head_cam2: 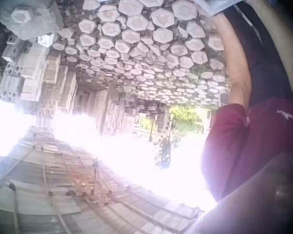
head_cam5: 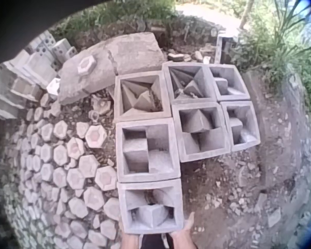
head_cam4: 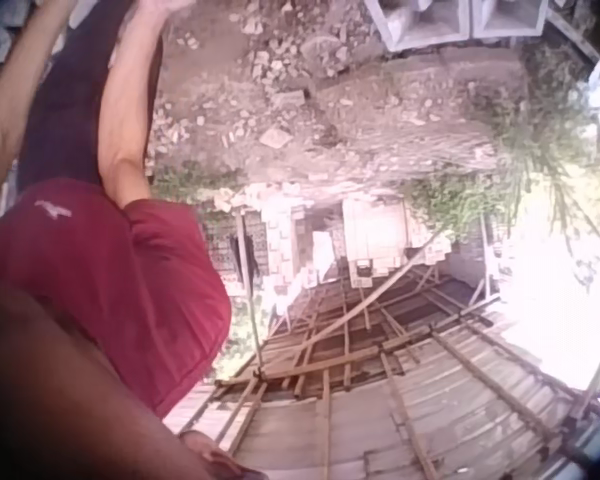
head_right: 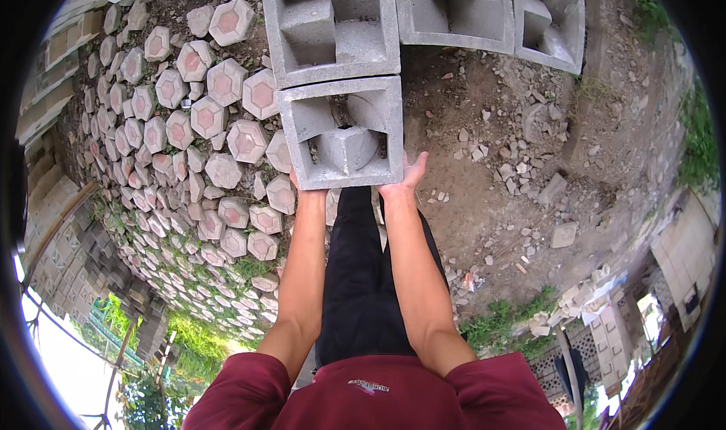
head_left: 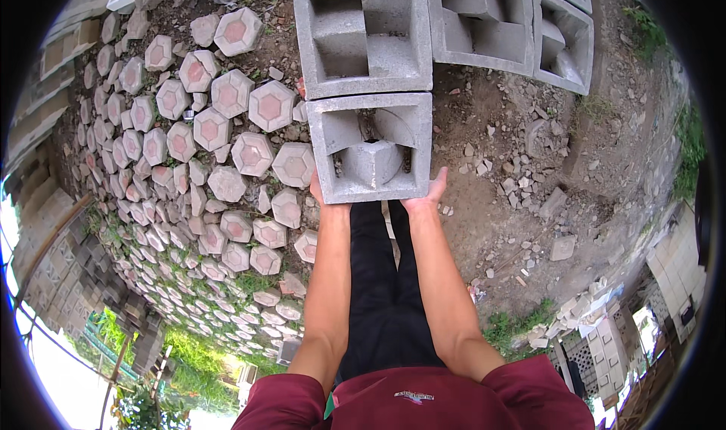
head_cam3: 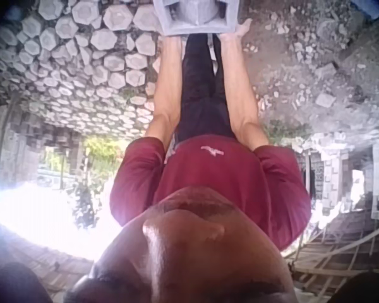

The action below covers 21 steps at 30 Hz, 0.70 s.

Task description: The person picks up concrete blocks from a stack and moves them to another pile or places them into a structured corner, occasionally clearing dirt or debris from the ground by hand.

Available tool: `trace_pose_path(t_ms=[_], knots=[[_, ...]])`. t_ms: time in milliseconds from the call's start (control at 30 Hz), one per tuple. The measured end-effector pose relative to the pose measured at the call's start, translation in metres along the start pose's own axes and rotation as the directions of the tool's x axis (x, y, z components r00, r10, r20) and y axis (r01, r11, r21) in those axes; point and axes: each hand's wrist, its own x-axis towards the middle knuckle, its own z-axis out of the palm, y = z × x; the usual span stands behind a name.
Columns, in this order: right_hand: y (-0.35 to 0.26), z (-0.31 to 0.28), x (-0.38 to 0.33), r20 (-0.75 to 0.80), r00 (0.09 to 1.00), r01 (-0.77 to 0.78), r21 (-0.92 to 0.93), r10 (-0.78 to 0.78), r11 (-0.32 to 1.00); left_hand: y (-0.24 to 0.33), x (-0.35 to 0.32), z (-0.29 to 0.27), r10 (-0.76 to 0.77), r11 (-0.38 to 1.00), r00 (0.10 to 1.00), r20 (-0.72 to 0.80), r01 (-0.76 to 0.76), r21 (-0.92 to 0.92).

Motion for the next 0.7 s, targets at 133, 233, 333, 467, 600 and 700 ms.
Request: trace_pose_path(t_ms=[133, 233, 333, 467, 600, 700], knots=[[-0.004, 0.0, -0.001, -0.129, 0.992, 0.002, -0.082, -0.013, 0.997, -0.002, -0.002, 0.003, -0.003, 1.0, 1.0, -0.019, 0.004, 0.028], [-0.003, 0.003, 0.002, -0.01, 1.0, -0.03, -0.173, 0.029, 0.984, 0.005, 0.004, -0.002, -0.064, 0.998, 0.998, 0.006, 0.063, 0.027], [-0.013, -0.005, 0.008, -0.009, 0.998, -0.061, -0.246, 0.061, 0.967, 0.018, 0.0, -0.002, -0.25, 0.961, 0.968, 0.016, 0.246, 0.123], [-0.017, -0.008, 0.014, 0.015, 1.0, 0.02, -0.51, -0.014, 0.86, 0.038, -0.007, 0.018, -0.316, 0.906, 0.947, -0.067, 0.322, 0.274], [-0.026, -0.023, 0.029, -0.015, 0.995, 0.066, -0.633, -0.098, 0.771, 0.038, 0.002, 0.019, -0.372, 0.833, 0.925, -0.076, 0.369, 0.412], [-0.035, -0.029, 0.035, 0.107, 0.991, 0.13, -0.772, -0.073, 0.623, 0.048, 0.015, 0.003, -0.379, 0.778, 0.922, -0.085, 0.367, 0.509]])
